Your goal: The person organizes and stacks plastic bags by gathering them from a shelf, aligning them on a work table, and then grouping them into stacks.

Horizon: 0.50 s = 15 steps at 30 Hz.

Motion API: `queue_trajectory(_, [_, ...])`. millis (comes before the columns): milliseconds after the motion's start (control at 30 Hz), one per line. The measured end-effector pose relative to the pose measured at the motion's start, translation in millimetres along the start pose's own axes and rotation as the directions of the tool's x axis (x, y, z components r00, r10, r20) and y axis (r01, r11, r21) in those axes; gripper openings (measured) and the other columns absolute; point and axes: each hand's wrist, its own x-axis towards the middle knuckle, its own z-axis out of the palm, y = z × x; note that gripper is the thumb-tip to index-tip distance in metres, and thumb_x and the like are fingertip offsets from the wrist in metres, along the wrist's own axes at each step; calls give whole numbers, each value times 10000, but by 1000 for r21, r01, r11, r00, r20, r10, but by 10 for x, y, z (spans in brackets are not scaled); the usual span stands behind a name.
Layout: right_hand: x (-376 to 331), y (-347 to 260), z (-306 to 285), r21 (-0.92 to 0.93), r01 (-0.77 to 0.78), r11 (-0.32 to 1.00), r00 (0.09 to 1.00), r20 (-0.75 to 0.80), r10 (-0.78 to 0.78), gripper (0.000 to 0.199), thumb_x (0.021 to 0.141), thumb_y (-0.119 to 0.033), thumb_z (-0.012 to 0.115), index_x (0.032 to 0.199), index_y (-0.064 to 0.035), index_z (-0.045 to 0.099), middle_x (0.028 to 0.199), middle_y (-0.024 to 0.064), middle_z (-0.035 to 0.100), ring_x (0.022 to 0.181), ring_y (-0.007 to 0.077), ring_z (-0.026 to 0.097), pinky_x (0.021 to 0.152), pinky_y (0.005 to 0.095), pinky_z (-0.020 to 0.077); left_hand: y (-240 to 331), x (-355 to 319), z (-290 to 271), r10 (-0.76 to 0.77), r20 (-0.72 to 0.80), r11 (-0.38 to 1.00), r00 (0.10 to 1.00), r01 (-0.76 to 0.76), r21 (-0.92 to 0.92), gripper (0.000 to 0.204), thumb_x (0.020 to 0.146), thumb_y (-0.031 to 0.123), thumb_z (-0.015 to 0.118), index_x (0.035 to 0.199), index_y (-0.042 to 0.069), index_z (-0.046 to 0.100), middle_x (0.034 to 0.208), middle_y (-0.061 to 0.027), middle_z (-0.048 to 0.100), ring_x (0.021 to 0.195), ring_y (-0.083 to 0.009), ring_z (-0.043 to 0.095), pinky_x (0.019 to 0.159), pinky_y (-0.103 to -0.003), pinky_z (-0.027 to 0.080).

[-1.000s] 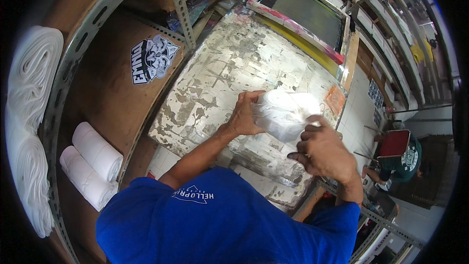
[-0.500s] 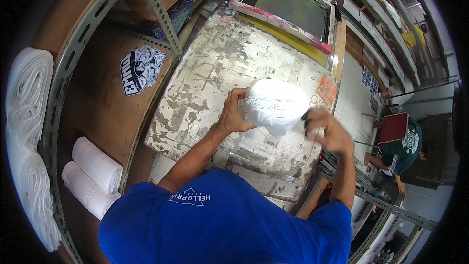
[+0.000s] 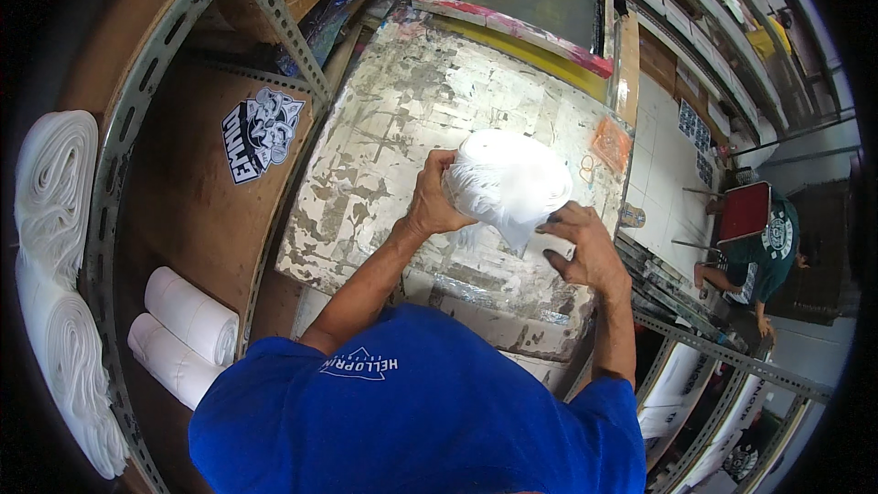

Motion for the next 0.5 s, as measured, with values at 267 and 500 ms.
queue_trajectory(267, [7, 810, 251, 716, 132, 686, 758, -519, 396, 520, 620, -1, 565, 1136, 13, 628, 1212, 106, 609, 1146, 218, 573, 939, 355, 481, 58, 33, -53, 112, 13, 994, 994, -112, -20, 1012, 523, 244, 945, 1265, 53, 283, 1089, -189, 599, 974, -272, 634, 857, -377, 503])
queue_trajectory(500, [142, 689, 733, 912, 37, 409, 916, -194, 351, 1005, 578, -86, 779, 1480, -15, 340, 1304, 165, 521, 1099, 277, 604, 903, 349, 505, 524, 340, -139, -366, 33, 823, 930, 340, -455, 973, 605, 60, 838, 1339, 55, 199, 1108, -225, 613, 985, -292, 653, 896, -401, 520])
